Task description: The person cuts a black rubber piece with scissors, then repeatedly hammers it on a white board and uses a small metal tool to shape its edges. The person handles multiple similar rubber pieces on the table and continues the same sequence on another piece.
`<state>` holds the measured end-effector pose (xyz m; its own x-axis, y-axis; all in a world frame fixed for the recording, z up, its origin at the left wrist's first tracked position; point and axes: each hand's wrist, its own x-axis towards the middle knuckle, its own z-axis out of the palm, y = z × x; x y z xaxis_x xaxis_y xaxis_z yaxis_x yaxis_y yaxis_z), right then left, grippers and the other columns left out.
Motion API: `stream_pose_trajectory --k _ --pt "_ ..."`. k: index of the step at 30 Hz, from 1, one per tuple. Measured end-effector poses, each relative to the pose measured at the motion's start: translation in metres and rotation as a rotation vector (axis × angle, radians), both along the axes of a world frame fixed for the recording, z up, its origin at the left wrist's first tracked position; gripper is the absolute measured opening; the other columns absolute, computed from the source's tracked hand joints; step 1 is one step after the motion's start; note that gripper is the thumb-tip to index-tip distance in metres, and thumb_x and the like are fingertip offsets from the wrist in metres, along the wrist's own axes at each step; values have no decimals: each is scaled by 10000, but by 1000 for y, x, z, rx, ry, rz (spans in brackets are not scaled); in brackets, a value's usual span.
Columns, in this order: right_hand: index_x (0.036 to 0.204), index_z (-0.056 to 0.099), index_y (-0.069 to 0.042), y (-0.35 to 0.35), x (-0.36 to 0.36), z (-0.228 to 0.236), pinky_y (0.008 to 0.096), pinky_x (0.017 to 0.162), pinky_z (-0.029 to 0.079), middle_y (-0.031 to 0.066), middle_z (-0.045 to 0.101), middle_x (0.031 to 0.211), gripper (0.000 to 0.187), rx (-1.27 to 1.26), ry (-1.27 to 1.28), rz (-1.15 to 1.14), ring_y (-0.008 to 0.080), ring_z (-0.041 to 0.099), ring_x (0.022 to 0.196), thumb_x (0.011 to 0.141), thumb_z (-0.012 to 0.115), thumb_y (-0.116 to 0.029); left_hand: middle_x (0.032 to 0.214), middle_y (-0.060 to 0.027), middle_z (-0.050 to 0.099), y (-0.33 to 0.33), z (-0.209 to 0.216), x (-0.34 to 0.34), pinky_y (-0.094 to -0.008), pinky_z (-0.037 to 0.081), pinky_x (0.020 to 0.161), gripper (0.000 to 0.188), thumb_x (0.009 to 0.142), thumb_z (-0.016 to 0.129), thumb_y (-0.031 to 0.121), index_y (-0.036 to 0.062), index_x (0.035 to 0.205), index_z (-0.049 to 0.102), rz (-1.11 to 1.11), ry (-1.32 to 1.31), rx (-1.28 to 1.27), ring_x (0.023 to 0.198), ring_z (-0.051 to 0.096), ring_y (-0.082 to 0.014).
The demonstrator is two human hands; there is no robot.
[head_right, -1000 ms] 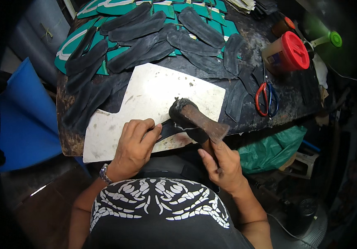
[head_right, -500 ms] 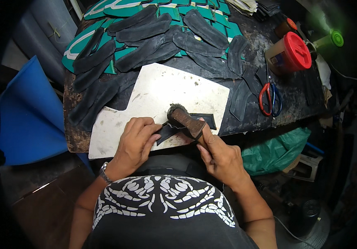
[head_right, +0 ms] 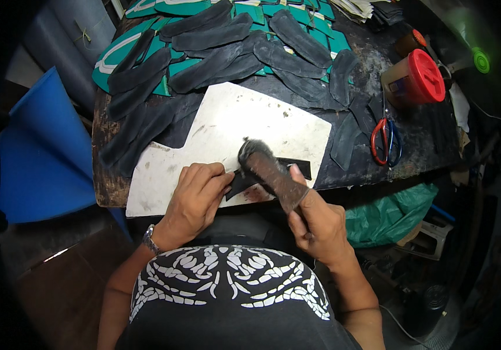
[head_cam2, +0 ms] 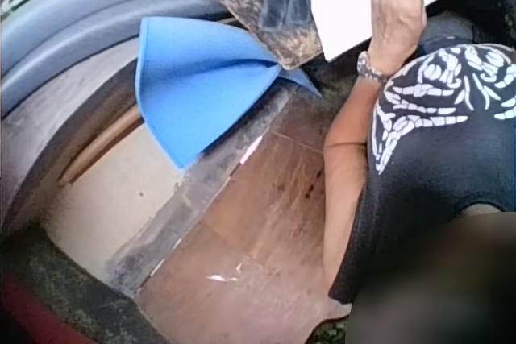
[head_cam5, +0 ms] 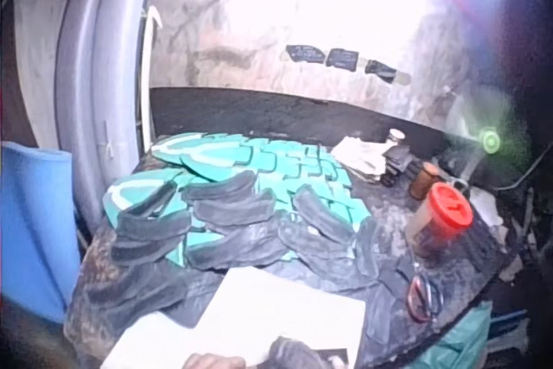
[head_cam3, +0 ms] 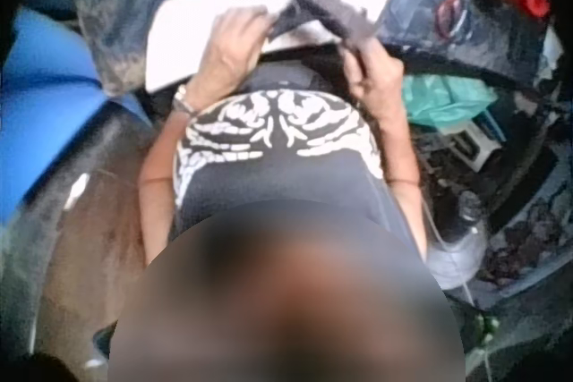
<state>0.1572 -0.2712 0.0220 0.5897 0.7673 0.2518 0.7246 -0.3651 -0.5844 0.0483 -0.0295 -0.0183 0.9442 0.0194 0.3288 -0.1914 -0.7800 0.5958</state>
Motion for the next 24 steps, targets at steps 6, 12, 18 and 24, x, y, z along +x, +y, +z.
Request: stream_pose_trajectory --k 6,12,18,24 --pt "1177 645 5 9 -5 1 344 575 518 148 658 811 326 -100 120 -62 315 684 630 863 733 8 1096 -115 599 -6 9 -6 -423 369 919 377 831 780 79 28 1180 648 228 70 -55 1048 546 -296" --pt "1169 647 11 7 -2 -1 339 596 522 159 664 827 313 -107 156 -52 316 687 650 867 727 11 1050 -84 577 -7 9 -8 -404 325 920 324 848 777 121 59 1151 684 221 112 -48 1016 525 -254" --pt "1176 647 30 4 5 0 331 631 527 162 676 854 307 -31 134 -117 275 694 684 877 717 19 1018 -41 543 -6 7 -8 -426 326 920 196 881 746 162 99 1063 710 192 103 -14 1007 506 -225" --pt "1513 505 -131 2 4 -5 330 640 573 225 689 1231 696 -162 134 53 315 753 848 865 736 -25 1015 -67 559 -4 7 -8 -411 325 890 233 841 789 118 68 1063 742 170 88 10 997 513 -227"
